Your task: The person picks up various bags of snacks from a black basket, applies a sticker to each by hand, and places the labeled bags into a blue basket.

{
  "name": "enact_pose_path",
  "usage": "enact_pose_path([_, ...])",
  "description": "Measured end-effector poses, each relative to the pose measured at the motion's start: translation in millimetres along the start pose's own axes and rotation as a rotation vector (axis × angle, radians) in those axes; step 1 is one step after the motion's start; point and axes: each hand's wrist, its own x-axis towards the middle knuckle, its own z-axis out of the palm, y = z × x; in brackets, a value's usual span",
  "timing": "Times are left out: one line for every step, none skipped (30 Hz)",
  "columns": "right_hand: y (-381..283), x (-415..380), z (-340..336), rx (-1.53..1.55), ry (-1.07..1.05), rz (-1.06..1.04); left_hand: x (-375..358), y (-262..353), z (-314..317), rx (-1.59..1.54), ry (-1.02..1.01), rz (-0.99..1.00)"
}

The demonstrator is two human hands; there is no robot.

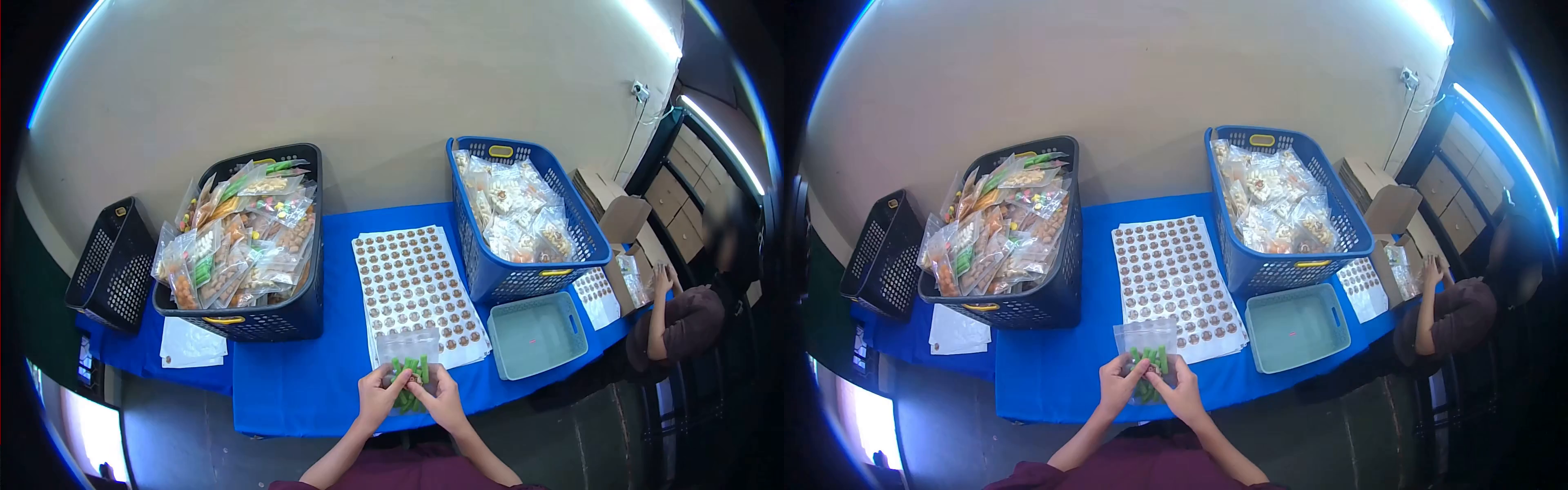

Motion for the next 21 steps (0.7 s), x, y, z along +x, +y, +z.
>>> enact_pose_path([-1.2, 1.1, -1.5, -0.003, -0.008, -0.009, 0.5, 3.4, 2.0, 0.008, 0.028, 0.019])
enact_pose_path([-4.1, 1.1, -2.5, 0.015, -0.018, 0.008, 2.2, 5.4, 3.1, 0.034, 0.033, 0.056])
enact_pose_path([-6.9, 1.2, -2.2, 0.062, -0.016, 0.007, 4.4, 7.2, 3.2, 0.062, 0.037, 0.093])
enact_pose_path([-9.6, 1.5, -1.1, 0.109, -0.014, 0.007, 6.5, 8.4, 3.2, 0.091, 0.041, 0.129])
enact_pose_path([-11.5, 1.9, 0.1, 0.157, -0.012, 0.007, 9.4, 7.4, 3.0, 0.081, 0.044, 0.122])
enact_pose_path([-12.8, 2.1, 1.5, 0.173, -0.005, 0.004, 13.4, 4.2, 2.4, 0.073, 0.047, 0.113])
enact_pose_path([-13.7, 2.0, 2.9, 0.189, 0.001, 0.002, 17.0, -0.1, 1.4, 0.065, 0.052, 0.102])
enact_pose_path([-14.3, 2.1, 3.4, 0.205, 0.006, 0.000, 19.6, -6.8, -1.6, 0.092, 0.017, 0.110])
enact_pose_path([-14.5, 2.2, 2.2, 0.203, -0.006, 0.009, 20.4, -10.2, -3.2, 0.066, -0.015, 0.112])
enact_pose_path([-14.2, 1.9, -0.1, 0.202, -0.021, 0.016, 21.2, -12.5, -5.2, 0.043, -0.047, 0.115])
enact_pose_path([-13.5, 1.8, -2.0, 0.202, -0.037, 0.022, 21.2, -13.7, -7.6, 0.022, -0.077, 0.118])
enact_pose_path([-12.3, 1.2, -4.5, 0.214, -0.018, 0.033, 18.1, -11.4, -10.0, 0.068, -0.143, 0.089])
enact_pose_path([-10.4, -0.2, -7.6, 0.227, 0.001, 0.043, 12.1, -6.8, -12.1, 0.115, -0.209, 0.058])
enact_pose_path([-8.5, -0.8, -10.0, 0.239, 0.020, 0.054, 7.0, -5.6, -13.0, 0.162, -0.275, 0.027])
enact_pose_path([-7.4, -1.2, -12.1, 0.170, 0.043, 0.040, 1.6, -10.2, -12.2, 0.070, -0.325, -0.071])
enact_pose_path([-7.6, -2.1, -14.6, 0.098, 0.070, 0.025, -0.4, -15.5, -9.9, -0.050, -0.339, -0.065])
enact_pose_path([-9.6, -2.4, -17.0, 0.023, 0.099, 0.011, 0.7, -18.8, -6.9, -0.172, -0.356, -0.059])
enact_pose_path([-15.7, -3.4, -13.6, 0.037, 0.162, -0.019, 2.4, -15.1, -6.1, -0.162, -0.369, -0.068])
enact_pose_path([-13.6, -2.9, -14.3, 0.013, 0.168, -0.029, 2.3, -9.5, -7.3, -0.150, -0.386, -0.081])
enact_pose_path([-9.7, -1.6, -16.1, -0.012, 0.175, -0.039, 2.8, -6.7, -8.3, -0.139, -0.403, -0.093])
enact_pose_path([-8.2, -0.3, -18.0, -0.038, 0.180, -0.052, 4.7, -7.0, -8.4, -0.125, -0.402, -0.065])
